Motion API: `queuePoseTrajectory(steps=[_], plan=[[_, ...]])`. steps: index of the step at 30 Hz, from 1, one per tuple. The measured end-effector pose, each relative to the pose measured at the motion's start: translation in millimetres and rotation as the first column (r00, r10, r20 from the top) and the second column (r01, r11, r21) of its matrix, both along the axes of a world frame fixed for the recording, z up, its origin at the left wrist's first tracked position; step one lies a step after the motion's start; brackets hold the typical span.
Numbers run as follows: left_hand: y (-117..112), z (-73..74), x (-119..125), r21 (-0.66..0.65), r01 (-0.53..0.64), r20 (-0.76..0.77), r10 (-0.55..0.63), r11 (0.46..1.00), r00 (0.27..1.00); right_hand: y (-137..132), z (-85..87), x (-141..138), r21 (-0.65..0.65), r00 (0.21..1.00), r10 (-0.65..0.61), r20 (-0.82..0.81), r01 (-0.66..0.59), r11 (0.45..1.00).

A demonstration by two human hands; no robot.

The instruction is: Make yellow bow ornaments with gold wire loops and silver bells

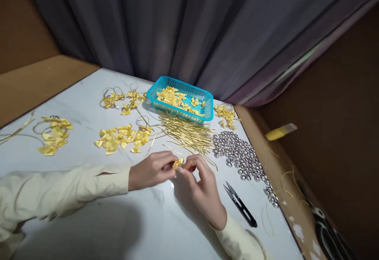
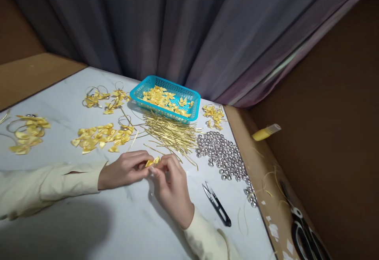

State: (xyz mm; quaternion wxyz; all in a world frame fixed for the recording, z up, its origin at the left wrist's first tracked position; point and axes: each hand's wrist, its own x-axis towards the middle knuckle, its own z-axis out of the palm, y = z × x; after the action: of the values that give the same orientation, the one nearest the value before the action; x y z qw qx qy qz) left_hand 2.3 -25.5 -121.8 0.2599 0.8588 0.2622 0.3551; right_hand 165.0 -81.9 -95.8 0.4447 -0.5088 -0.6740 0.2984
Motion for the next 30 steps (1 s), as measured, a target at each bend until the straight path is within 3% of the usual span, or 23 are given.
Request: queuePoseTrajectory(steps=[2, 5, 13, 20, 25, 30], plan=[[-0.4, 0.0, 0.2, -0.006, 0.006, -0.003, -0.006, 1.0, 1.0, -0.4, -0.5, 0.2, 0.081, 0.999, 0.029, 0.033, -0.032, 0.996], [-0.7, -0.4, 0.2, 0.002, 0.023, 0.004, -0.023, 1.0, 1.0, -0.9, -3.1, 0.3, 0.082, 0.996, 0.089, 0.03, -0.092, 0.992], [1.7, -1.3, -0.7, 0.039, 0.012, 0.012, -0.013, 0.999, 1.0, -2.1, -5.9, 0.0, -0.134, 0.994, 0.106, 0.034, -0.1, 0.986], [2.4, -2.8, -0.4, 0.065, -0.051, 0.012, 0.05, 0.997, 0.999, 0.3, 0.9, 0.4, -0.322, 0.982, 0.067, -0.179, -0.122, 0.939], [2.8, -2.5, 0.9, 0.082, -0.096, 0.045, 0.093, 0.992, 0.995, 4.9, 1.4, 0.8, -0.447, 0.908, -0.044, -0.418, -0.163, 0.879], [2.8, -3.7, 0.4, 0.099, -0.086, 0.053, 0.081, 0.991, 0.995, 7.4, -1.6, 4.1, -0.541, 0.859, -0.11, -0.5, -0.21, 0.815]])
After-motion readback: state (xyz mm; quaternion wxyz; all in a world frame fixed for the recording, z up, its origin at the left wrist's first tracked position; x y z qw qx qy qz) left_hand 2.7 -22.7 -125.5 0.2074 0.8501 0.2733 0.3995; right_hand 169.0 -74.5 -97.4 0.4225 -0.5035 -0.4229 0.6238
